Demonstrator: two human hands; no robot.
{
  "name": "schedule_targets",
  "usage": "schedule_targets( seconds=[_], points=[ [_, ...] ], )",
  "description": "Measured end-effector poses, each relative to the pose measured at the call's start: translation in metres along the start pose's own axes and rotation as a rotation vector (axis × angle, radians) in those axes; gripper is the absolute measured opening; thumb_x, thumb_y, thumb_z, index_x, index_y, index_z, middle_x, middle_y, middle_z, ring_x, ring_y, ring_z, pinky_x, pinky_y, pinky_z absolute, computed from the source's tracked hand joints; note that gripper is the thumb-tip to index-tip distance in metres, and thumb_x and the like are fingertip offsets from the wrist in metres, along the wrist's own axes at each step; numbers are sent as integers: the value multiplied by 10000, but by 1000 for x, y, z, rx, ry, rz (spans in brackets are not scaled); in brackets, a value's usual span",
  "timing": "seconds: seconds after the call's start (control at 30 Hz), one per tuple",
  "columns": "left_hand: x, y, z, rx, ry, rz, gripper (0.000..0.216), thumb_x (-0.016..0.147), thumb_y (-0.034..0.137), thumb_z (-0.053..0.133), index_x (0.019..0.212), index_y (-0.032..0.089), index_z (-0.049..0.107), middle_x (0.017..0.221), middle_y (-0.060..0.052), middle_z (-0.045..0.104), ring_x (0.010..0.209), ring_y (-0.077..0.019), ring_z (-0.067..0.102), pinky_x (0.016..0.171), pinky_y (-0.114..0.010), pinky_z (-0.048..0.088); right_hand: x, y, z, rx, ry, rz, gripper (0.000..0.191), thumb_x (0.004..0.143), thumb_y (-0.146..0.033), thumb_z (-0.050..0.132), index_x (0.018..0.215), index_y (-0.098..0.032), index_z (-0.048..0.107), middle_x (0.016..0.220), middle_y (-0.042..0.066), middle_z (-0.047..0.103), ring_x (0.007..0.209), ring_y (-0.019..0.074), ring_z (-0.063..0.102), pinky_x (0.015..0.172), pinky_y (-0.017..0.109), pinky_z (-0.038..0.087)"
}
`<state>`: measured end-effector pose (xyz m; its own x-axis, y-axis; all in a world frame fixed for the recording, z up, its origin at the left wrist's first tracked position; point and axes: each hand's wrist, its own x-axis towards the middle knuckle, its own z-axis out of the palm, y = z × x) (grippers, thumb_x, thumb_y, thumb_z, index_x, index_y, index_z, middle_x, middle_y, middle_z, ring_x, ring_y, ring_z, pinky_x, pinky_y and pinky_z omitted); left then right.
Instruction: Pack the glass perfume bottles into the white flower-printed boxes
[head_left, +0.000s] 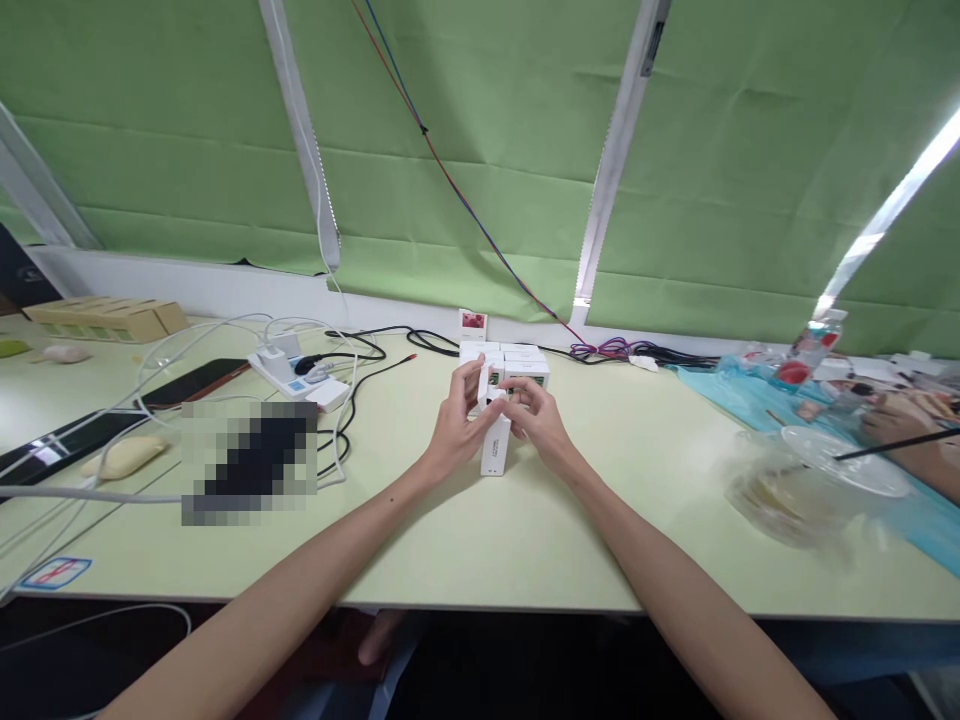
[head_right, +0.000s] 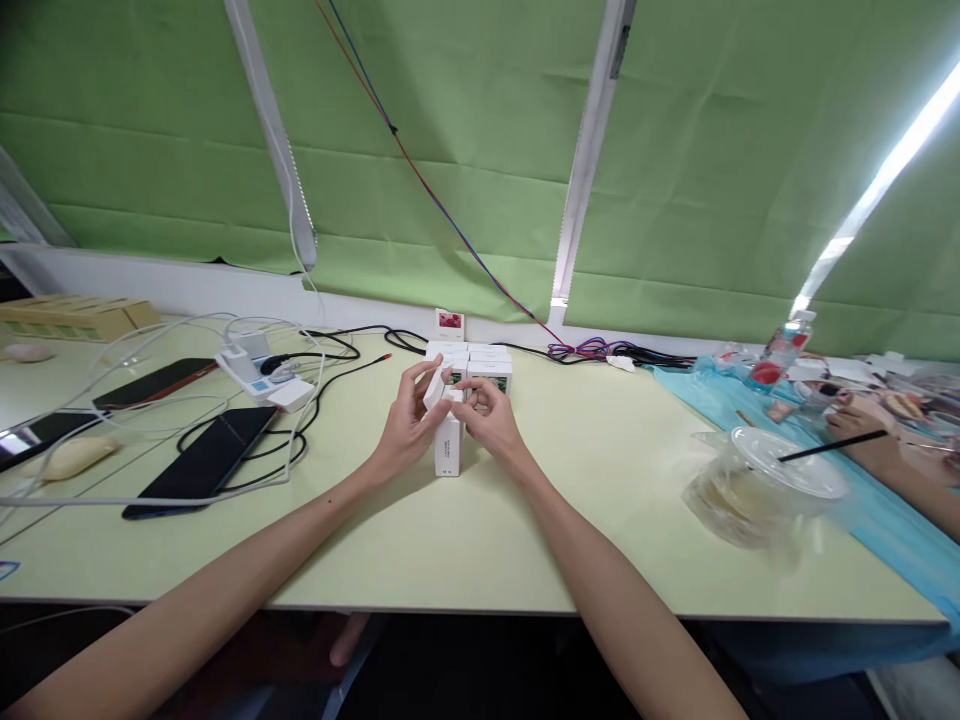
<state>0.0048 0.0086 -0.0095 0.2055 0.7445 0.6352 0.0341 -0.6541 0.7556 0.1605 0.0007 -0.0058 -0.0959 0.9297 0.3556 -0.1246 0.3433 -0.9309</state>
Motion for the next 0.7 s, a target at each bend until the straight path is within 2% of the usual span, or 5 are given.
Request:
schedule_targets(
  seconds=[0.13, 0.37, 0.53, 0.7],
  points=[
    [0, 1, -1, 48, -20, 11, 567, 945, 545, 575, 1396, 231, 437, 1548, -160, 473, 1331, -282, 576, 1019, -393, 539, -1, -2, 1, 10, 1, 8, 430, 716, -476, 791, 998, -208, 606, 595, -101, 453, 452, 72, 416, 460, 241, 319],
    [0, 1, -2, 121, -33, 36, 555, 977, 571, 489, 1402, 214, 505, 1533, -136, 495, 1309, -270, 587, 1068, -381, 499, -1, -2, 1, 10, -3, 16, 459, 717, -501, 796, 1012, -207, 602, 600, -102, 448, 453, 71, 419, 458, 240, 312],
    [1, 3, -1, 182, -14, 54, 517, 999, 563, 440, 1364, 212, 548, 1403, -127, 596, 1206, -254, 631, 995, -386, 536, -1, -3, 2, 18, 1, 21, 456, 717, -494, 802, 1009, -211, 596, 592, -105, 446, 445, 67, 401, 446, 233, 302],
    [4, 5, -2, 256, 33, 138, 495, 1009, 574, 393, 1275, 221, 615, 1261, -125, 600, 1201, -245, 598, 982, -389, 537, 0, -1, 4, 1, 1, 11, 456, 708, -471, 811, 1009, -211, 589, 592, -108, 465, 433, 64, 410, 449, 233, 309]
  ],
)
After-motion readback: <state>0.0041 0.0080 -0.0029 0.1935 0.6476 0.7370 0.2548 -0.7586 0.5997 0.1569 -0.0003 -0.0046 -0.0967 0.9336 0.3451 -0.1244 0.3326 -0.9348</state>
